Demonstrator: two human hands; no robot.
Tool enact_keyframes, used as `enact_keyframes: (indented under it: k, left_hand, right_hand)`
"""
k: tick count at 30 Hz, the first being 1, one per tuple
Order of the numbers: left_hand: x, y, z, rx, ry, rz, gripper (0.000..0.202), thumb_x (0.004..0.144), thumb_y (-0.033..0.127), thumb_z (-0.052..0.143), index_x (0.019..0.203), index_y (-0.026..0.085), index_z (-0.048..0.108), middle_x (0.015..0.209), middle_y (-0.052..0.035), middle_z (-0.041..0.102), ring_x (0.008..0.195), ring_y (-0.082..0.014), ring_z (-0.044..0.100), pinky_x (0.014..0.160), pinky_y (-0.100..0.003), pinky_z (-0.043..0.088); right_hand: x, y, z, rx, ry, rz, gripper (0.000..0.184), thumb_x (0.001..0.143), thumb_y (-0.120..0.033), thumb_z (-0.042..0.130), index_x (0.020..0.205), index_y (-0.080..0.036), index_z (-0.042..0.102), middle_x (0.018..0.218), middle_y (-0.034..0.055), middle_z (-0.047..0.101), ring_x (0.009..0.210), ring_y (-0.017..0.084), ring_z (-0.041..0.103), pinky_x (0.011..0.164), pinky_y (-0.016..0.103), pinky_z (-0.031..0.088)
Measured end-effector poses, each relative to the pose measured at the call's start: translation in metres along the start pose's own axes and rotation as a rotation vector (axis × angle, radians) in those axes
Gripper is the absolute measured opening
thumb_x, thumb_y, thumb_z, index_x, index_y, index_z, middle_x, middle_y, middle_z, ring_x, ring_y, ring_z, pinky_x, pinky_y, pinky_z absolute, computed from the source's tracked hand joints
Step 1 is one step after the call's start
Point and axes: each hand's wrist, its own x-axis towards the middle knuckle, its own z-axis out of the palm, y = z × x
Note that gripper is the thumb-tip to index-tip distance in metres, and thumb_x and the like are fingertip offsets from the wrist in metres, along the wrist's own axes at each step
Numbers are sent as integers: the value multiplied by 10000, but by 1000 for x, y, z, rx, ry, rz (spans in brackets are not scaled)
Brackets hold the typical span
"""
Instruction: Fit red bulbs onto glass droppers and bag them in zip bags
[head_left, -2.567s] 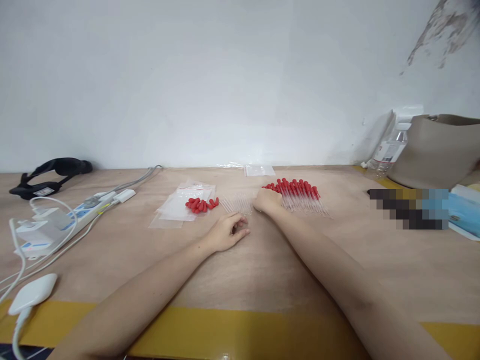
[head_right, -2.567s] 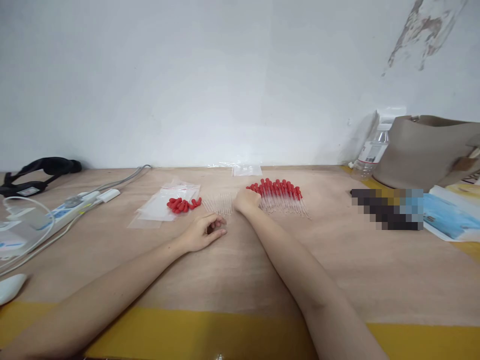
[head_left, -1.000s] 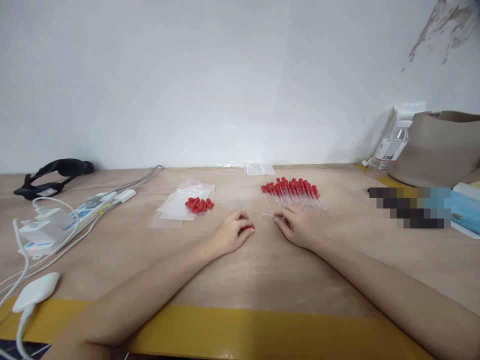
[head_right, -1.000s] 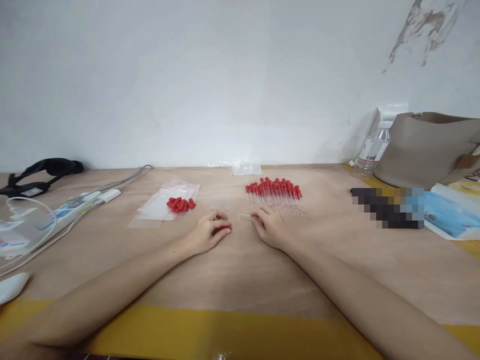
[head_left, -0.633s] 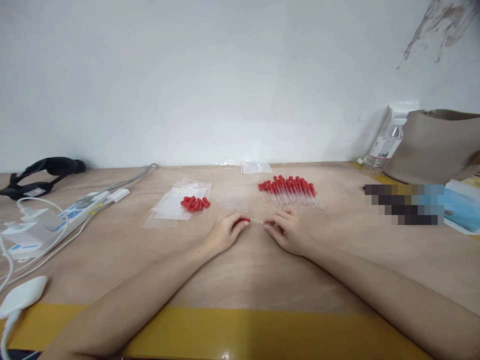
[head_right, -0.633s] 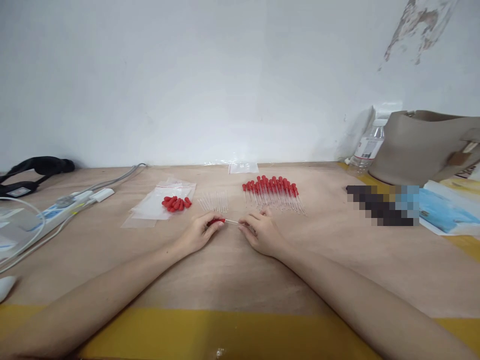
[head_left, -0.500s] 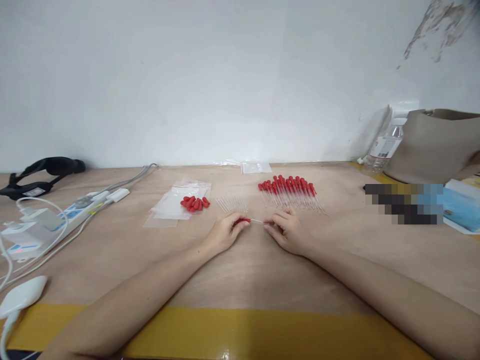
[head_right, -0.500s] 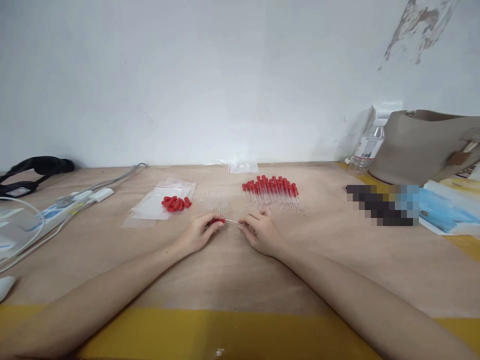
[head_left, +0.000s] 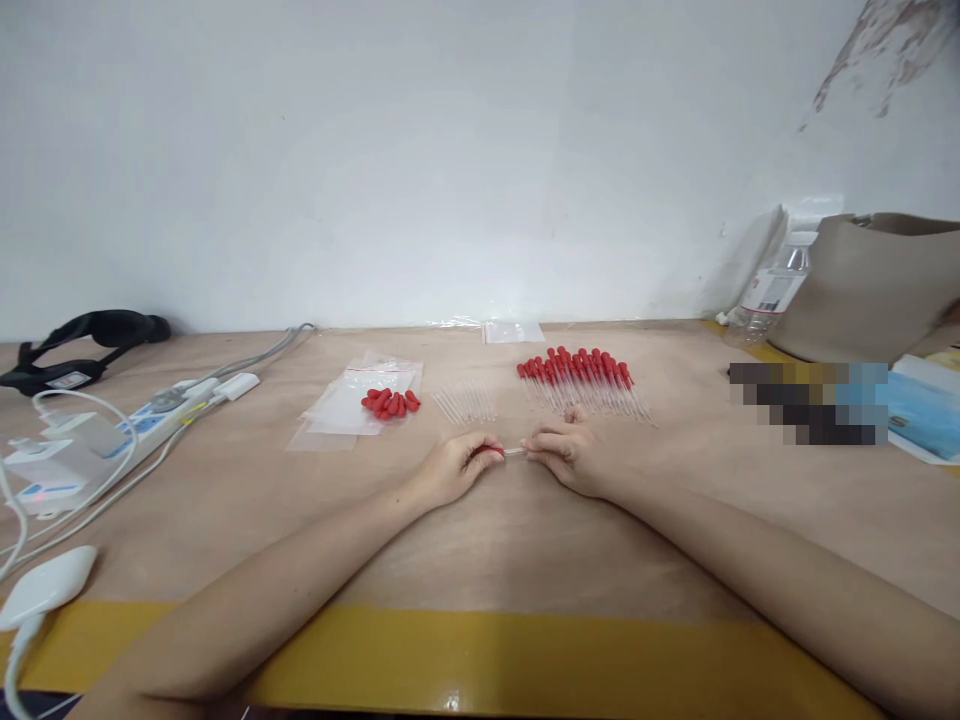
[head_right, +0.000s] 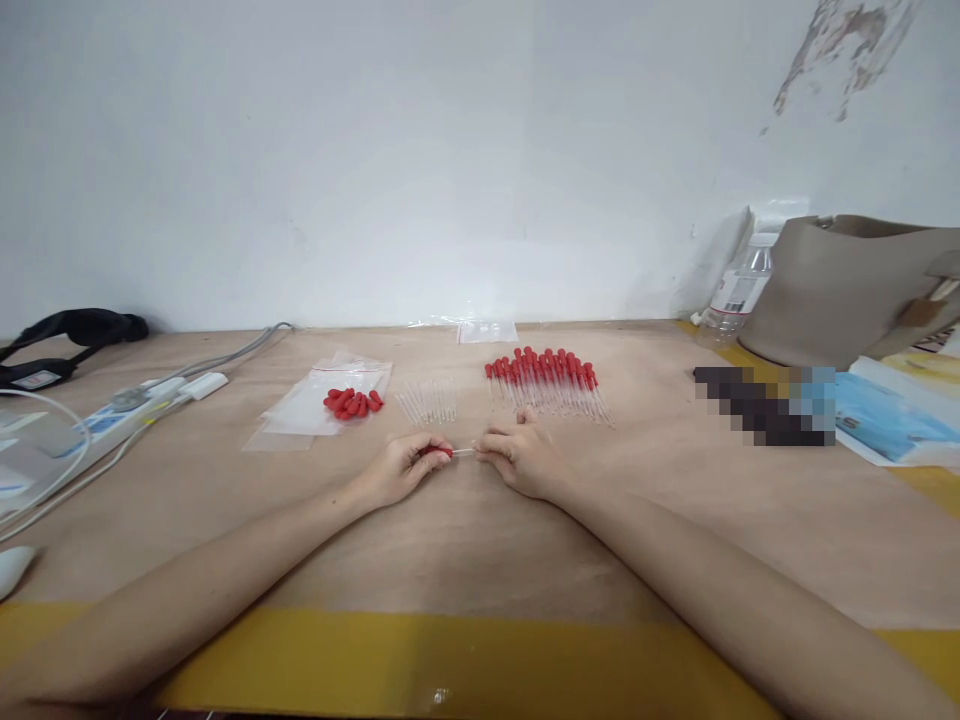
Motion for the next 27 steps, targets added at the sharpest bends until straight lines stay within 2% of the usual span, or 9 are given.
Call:
enact_keyframes:
  k: [7, 14, 19, 23, 27]
  left_hand:
    - [-1, 4, 0, 146, 47, 70, 207, 837, 328, 470, 847, 164, 595, 748, -17, 623, 653, -116, 554, 616, -224, 426]
    - [-1, 4, -1, 209, 49, 193, 192, 837, 304, 468, 845, 149, 580, 746, -30, 609, 650, -117, 544, 604, -221, 424]
    - [-1, 4, 0, 221, 56, 226, 188, 841, 301, 462, 838, 148, 570, 739, -32, 603, 644, -118, 540, 597, -221, 421]
    - [2, 3, -2, 230, 36, 232, 181, 846, 293, 449, 840, 153, 563, 741, -33, 596, 651, -122, 539, 601, -227, 423]
    - [5, 1, -5, 209, 30, 194, 153, 832, 285, 469, 867, 158, 547, 787, -35, 591, 709, -134, 549, 648, -245, 437]
  right_hand:
    - [-2, -5, 4, -57, 72, 8, 240, 865, -279, 404, 907, -234, 636, 752, 9, 641, 616, 102, 502, 715, 310, 219]
    - [3, -13, 6, -77, 85, -16, 272, 862, -245, 381, 750, -173, 619, 632, 0, 584, 542, 92, 418, 672, 299, 195]
    - [6, -16, 7, -89, 35, 23, 320, 871, -255, 350, 678, -160, 587, 611, 3, 583, 522, 92, 398, 660, 294, 203]
    - [10, -18, 7, -59, -54, 88, 309, 881, -268, 342, 724, -167, 589, 642, 8, 607, 563, 104, 452, 693, 293, 232]
    - [14, -24, -2, -36, -150, 151, 261, 872, -252, 355, 788, -167, 586, 749, 33, 630, 680, 134, 526, 722, 289, 284]
